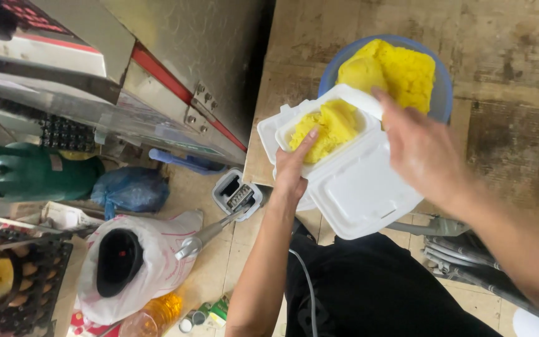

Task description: Preparing a takeout container by portioning yellow rice and adding various toppings like meat, vegetables, and sauces.

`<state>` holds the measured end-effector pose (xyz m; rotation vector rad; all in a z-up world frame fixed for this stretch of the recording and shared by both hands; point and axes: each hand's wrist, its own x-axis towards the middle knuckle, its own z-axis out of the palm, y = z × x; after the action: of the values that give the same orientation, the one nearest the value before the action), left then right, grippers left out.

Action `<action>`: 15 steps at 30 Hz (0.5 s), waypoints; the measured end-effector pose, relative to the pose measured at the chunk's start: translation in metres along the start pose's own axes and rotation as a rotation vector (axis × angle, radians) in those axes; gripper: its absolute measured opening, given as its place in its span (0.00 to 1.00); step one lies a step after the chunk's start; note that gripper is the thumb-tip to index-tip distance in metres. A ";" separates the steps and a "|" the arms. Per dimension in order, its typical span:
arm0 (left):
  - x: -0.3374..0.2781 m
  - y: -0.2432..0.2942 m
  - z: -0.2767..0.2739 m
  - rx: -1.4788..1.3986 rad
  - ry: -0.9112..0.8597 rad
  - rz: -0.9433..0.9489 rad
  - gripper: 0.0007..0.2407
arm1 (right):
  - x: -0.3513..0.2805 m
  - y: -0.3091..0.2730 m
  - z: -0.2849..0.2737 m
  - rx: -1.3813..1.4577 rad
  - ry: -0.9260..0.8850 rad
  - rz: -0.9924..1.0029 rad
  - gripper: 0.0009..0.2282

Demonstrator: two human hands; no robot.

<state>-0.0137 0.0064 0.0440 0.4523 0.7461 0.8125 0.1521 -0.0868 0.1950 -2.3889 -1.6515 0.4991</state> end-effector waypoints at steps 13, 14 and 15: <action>-0.008 -0.014 0.068 0.090 -0.140 0.019 0.25 | -0.037 0.081 -0.002 0.260 0.292 0.157 0.26; -0.005 -0.015 0.072 0.017 -0.121 -0.027 0.26 | -0.039 0.121 0.004 0.519 0.306 0.296 0.21; -0.003 -0.017 0.077 -0.055 -0.102 -0.073 0.28 | -0.042 0.162 0.010 0.779 0.316 0.433 0.16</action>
<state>0.0507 -0.0134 0.0859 0.4116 0.6409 0.7341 0.2756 -0.1847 0.1371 -2.0465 -0.6220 0.6381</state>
